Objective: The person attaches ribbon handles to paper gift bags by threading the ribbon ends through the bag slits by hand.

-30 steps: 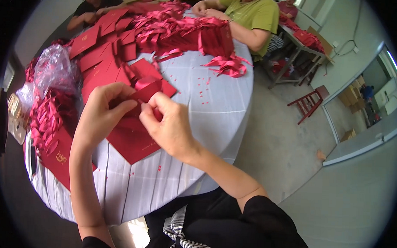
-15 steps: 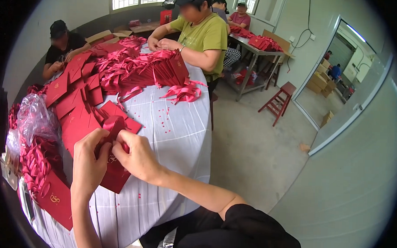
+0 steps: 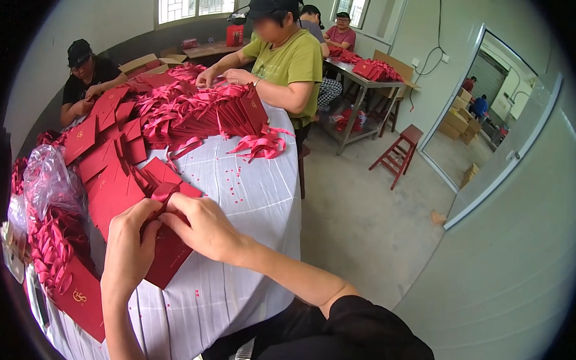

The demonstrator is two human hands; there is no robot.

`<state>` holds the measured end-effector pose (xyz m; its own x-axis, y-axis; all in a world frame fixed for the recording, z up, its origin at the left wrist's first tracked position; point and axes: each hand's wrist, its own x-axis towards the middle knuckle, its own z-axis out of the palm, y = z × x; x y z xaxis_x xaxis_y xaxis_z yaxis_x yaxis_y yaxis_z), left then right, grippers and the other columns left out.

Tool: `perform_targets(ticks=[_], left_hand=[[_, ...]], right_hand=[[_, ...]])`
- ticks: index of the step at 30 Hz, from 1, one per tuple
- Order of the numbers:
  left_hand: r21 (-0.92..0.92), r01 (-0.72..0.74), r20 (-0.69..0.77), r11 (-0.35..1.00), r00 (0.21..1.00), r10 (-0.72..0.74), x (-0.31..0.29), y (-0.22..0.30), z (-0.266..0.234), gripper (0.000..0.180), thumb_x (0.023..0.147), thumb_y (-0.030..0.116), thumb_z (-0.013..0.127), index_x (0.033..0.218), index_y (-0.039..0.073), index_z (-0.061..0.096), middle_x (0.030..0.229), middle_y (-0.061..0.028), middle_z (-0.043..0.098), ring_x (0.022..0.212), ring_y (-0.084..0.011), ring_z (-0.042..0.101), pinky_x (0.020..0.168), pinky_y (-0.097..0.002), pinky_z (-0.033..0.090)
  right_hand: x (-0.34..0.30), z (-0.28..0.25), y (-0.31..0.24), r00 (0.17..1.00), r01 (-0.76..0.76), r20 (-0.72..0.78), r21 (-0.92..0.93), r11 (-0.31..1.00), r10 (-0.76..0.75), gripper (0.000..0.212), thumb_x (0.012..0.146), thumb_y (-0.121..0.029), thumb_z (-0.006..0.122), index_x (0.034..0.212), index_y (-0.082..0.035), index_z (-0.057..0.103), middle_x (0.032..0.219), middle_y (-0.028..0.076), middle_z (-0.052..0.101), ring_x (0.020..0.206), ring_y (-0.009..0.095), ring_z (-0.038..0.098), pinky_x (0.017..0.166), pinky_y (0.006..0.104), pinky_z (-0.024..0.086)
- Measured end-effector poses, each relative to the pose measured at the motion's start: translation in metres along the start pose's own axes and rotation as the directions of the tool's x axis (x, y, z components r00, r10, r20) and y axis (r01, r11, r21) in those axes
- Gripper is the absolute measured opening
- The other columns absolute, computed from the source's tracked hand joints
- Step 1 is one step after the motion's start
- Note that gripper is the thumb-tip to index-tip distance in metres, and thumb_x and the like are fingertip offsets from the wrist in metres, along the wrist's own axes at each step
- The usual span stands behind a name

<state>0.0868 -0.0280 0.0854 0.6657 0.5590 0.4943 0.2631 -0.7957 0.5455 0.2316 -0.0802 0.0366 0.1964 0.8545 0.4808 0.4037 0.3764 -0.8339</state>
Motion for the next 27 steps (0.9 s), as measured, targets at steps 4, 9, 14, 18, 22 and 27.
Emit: perform_targets(ticks=[4,9,14,18,22,27], left_hand=[[0.062,-0.001,0.044,0.998,0.999,-0.002,0.001,0.001,0.0,0.021,0.076,-0.009,0.054,0.096,-0.005,0.057,0.083,-0.0214,0.061,0.075,-0.0366,0.06,0.067,-0.0398,0.047],[0.059,-0.071,0.038,0.996,0.997,0.069,-0.003,-0.007,0.004,0.021,0.077,-0.008,0.053,0.096,-0.004,0.049,0.082,-0.0227,0.06,0.075,-0.0395,0.059,0.065,-0.0444,0.046],[0.08,0.004,0.066,0.997,0.998,-0.009,0.0,0.0,0.007,0.028,0.077,-0.008,0.053,0.099,-0.001,0.036,0.081,-0.0241,0.059,0.075,-0.0409,0.059,0.062,-0.0456,0.046],[0.052,-0.034,-0.005,0.998,0.999,0.034,-0.006,-0.007,0.008,0.032,0.076,-0.009,0.056,0.101,0.0,0.037,0.078,-0.0223,0.059,0.075,-0.0398,0.06,0.063,-0.0424,0.045],[0.01,-0.103,0.014,0.995,0.995,0.103,0.0,-0.006,0.008,0.029,0.075,-0.007,0.056,0.096,0.0,0.037,0.073,-0.0226,0.056,0.071,-0.0414,0.057,0.059,-0.0452,0.043],[0.036,-0.111,0.014,0.993,0.994,0.111,0.0,-0.007,0.009,0.029,0.073,-0.009,0.057,0.095,-0.001,0.04,0.076,-0.0217,0.057,0.072,-0.0399,0.057,0.059,-0.0444,0.044]], right_hand=[[0.002,-0.011,-0.007,0.976,0.197,-0.032,-0.305,0.932,-0.217,0.025,0.076,-0.004,0.067,0.095,-0.003,0.051,0.087,0.011,0.052,0.077,0.027,0.057,0.065,0.0343,0.047],[0.016,-0.027,-0.009,0.93,0.365,0.184,-0.371,0.854,-0.318,0.026,0.074,-0.008,0.07,0.095,-0.002,0.055,0.094,0.012,0.043,0.088,0.027,0.05,0.078,0.0355,0.042],[0.039,-0.044,-0.01,0.88,0.375,0.425,-0.351,0.858,-0.211,0.014,0.08,-0.014,0.064,0.087,-0.002,0.063,0.09,0.011,0.044,0.087,0.025,0.048,0.076,0.0335,0.041],[0.072,-0.043,-0.017,0.75,0.168,0.653,-0.348,0.922,0.11,0.017,0.084,-0.017,0.059,0.089,-0.002,0.067,0.083,0.011,0.049,0.082,0.021,0.05,0.075,0.0314,0.042],[0.101,-0.047,-0.014,0.612,0.044,0.727,-0.424,0.904,0.312,0.026,0.083,-0.024,0.062,0.085,0.002,0.068,0.063,0.002,0.061,0.06,0.007,0.05,0.055,0.0274,0.041],[0.113,-0.038,-0.026,0.524,-0.041,0.749,-0.454,0.89,0.406,0.02,0.078,-0.023,0.067,0.078,-0.004,0.071,0.059,-0.004,0.054,0.055,0.006,0.043,0.051,0.0255,0.034]])
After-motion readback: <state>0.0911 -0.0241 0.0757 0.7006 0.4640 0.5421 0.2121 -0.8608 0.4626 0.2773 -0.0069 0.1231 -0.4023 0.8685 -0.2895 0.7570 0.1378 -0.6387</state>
